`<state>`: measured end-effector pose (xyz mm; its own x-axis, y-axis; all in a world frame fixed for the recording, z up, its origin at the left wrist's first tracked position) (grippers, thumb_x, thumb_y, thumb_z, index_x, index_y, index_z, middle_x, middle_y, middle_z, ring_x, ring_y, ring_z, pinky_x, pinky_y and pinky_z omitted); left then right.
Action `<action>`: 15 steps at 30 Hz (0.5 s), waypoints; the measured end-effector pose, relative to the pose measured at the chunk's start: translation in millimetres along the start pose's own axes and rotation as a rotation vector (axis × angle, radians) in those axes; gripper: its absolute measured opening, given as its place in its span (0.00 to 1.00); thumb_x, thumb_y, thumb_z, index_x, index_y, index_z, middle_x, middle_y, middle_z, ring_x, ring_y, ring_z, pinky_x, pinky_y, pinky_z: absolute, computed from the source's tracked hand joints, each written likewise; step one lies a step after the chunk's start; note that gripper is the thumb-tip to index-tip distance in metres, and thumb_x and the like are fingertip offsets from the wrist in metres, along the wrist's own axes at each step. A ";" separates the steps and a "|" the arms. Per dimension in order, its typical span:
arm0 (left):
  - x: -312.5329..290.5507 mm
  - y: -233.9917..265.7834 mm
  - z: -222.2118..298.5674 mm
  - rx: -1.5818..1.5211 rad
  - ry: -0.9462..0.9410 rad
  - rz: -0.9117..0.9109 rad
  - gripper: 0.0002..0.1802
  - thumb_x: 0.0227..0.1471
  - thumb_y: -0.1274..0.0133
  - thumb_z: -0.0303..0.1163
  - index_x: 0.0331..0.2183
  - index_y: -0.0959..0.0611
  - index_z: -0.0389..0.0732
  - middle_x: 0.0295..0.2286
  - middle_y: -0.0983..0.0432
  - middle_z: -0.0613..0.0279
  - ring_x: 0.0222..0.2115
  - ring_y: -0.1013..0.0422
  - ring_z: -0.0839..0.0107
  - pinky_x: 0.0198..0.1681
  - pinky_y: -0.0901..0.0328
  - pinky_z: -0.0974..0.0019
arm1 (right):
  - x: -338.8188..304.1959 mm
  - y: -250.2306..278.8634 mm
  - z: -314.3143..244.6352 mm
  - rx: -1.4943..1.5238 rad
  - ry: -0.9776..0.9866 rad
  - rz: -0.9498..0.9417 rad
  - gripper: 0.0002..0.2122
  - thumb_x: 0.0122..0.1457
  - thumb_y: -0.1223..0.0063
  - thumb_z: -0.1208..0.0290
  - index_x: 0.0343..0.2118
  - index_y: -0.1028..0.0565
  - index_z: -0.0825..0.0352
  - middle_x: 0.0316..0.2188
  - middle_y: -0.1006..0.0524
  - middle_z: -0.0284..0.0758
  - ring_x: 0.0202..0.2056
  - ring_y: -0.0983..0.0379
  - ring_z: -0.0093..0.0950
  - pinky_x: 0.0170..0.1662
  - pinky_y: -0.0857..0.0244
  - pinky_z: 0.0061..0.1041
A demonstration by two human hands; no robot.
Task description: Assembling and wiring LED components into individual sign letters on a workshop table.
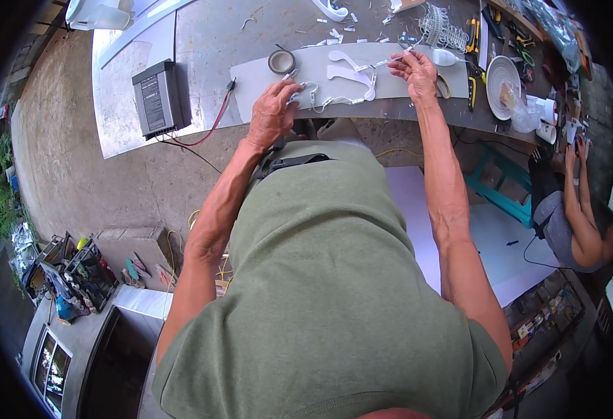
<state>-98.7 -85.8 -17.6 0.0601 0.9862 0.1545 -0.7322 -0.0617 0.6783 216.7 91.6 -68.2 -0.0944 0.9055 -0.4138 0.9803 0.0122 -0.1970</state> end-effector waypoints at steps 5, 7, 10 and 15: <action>-1.4 -13.0 2.7 0.049 -0.057 -0.120 0.25 0.45 0.41 0.23 0.49 0.21 0.46 0.49 0.26 0.61 0.46 0.27 0.55 0.47 0.29 0.57 | 0.3 6.7 1.6 0.104 -0.007 0.017 0.12 0.63 0.45 0.76 0.43 0.34 0.74 0.35 0.19 0.51 0.32 0.17 0.40 0.32 0.19 0.32; 1.5 -17.2 4.9 0.201 -0.053 -0.231 0.24 0.47 0.39 0.27 0.49 0.20 0.50 0.50 0.28 0.63 0.46 0.26 0.59 0.45 0.28 0.59 | 1.9 11.5 3.4 0.140 -0.003 0.036 0.12 0.63 0.46 0.77 0.44 0.35 0.75 0.35 0.20 0.53 0.33 0.17 0.42 0.34 0.18 0.34; 0.0 -22.6 -1.2 0.241 -0.082 -0.190 0.24 0.48 0.39 0.29 0.49 0.20 0.53 0.51 0.29 0.64 0.45 0.25 0.60 0.43 0.27 0.60 | 0.4 7.3 0.1 0.161 -0.025 0.056 0.11 0.63 0.47 0.77 0.44 0.35 0.75 0.36 0.20 0.54 0.34 0.17 0.42 0.35 0.18 0.34; 1.5 -23.2 2.6 0.167 0.015 -0.145 0.24 0.49 0.39 0.31 0.50 0.21 0.51 0.48 0.28 0.62 0.43 0.25 0.59 0.42 0.27 0.59 | 3.7 13.4 0.4 0.184 -0.025 0.036 0.11 0.63 0.46 0.76 0.43 0.35 0.74 0.36 0.20 0.53 0.35 0.17 0.43 0.36 0.18 0.34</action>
<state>-79.8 -83.3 -31.2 0.1453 0.9887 0.0368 -0.5939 0.0574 0.8025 229.4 94.9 -72.7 -0.0665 0.8929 -0.4454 0.9351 -0.0999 -0.3401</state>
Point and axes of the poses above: each hand's wrist, its own x-axis towards the middle knuckle, its own y-axis out of the back of the hand, z = x × y, the point moved 2 cm from there along x, towards the middle knuckle
